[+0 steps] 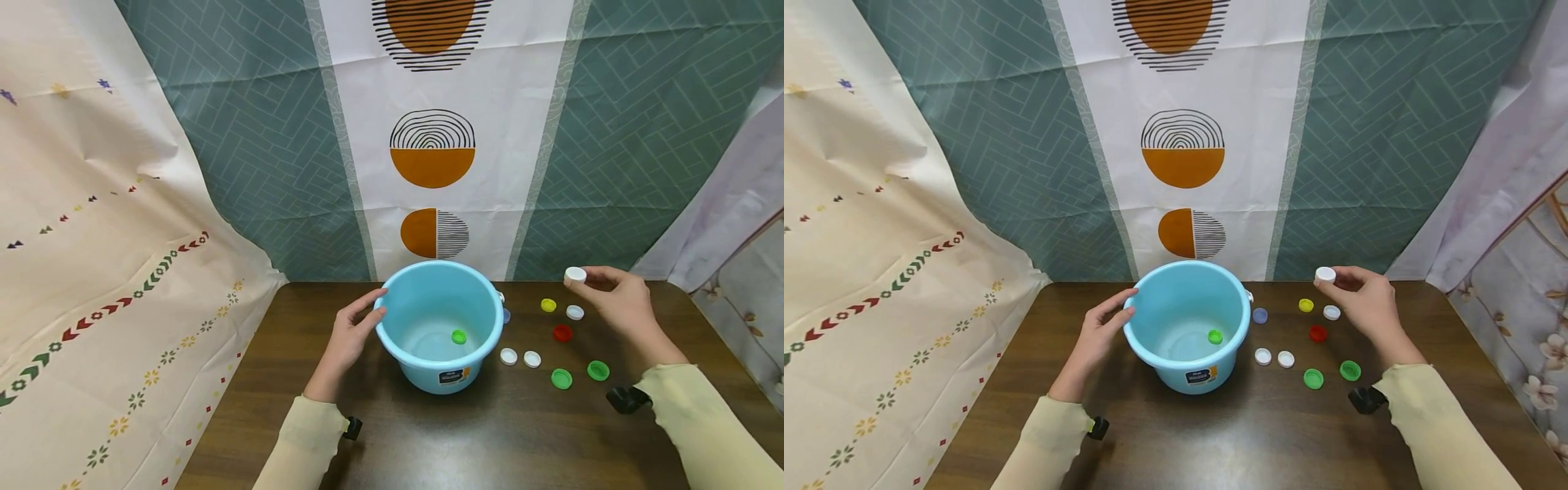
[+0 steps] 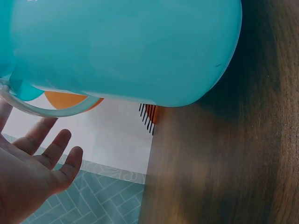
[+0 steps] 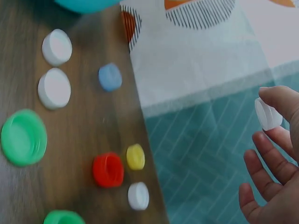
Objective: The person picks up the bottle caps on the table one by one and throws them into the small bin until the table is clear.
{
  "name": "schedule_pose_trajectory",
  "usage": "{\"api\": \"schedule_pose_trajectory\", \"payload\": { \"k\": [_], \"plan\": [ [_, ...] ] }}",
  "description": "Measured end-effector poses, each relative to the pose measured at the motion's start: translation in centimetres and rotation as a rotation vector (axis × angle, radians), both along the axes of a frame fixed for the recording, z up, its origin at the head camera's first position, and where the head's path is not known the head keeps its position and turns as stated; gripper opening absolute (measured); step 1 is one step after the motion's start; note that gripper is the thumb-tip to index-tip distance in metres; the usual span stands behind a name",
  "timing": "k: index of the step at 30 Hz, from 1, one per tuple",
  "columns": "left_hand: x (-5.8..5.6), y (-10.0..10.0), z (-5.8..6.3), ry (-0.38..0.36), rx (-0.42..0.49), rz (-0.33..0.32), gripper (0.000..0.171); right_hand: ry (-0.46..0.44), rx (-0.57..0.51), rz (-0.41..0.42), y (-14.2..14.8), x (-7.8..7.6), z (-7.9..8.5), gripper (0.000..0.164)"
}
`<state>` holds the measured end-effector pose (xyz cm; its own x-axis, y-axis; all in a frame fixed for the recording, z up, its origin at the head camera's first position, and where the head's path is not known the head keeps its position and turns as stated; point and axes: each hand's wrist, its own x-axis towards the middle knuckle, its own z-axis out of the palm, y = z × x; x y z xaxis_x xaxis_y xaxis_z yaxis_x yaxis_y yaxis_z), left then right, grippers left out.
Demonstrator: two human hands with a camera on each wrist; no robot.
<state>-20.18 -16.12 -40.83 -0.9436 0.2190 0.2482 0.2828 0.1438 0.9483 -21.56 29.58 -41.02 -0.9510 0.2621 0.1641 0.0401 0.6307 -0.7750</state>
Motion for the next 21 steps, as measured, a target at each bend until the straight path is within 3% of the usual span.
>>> {"api": "schedule_pose_trajectory", "payload": {
  "k": [7,21],
  "plan": [
    [0.0,-0.1,0.1,-0.014,-0.013,0.003,0.040,0.010,-0.040,0.061,-2.5,-0.6,1.3,0.053],
    [0.0,-0.1,0.1,-0.030,-0.026,0.007,0.040,0.100,-0.021,0.167,-6.7,-1.4,3.5,0.053]
  ]
}}
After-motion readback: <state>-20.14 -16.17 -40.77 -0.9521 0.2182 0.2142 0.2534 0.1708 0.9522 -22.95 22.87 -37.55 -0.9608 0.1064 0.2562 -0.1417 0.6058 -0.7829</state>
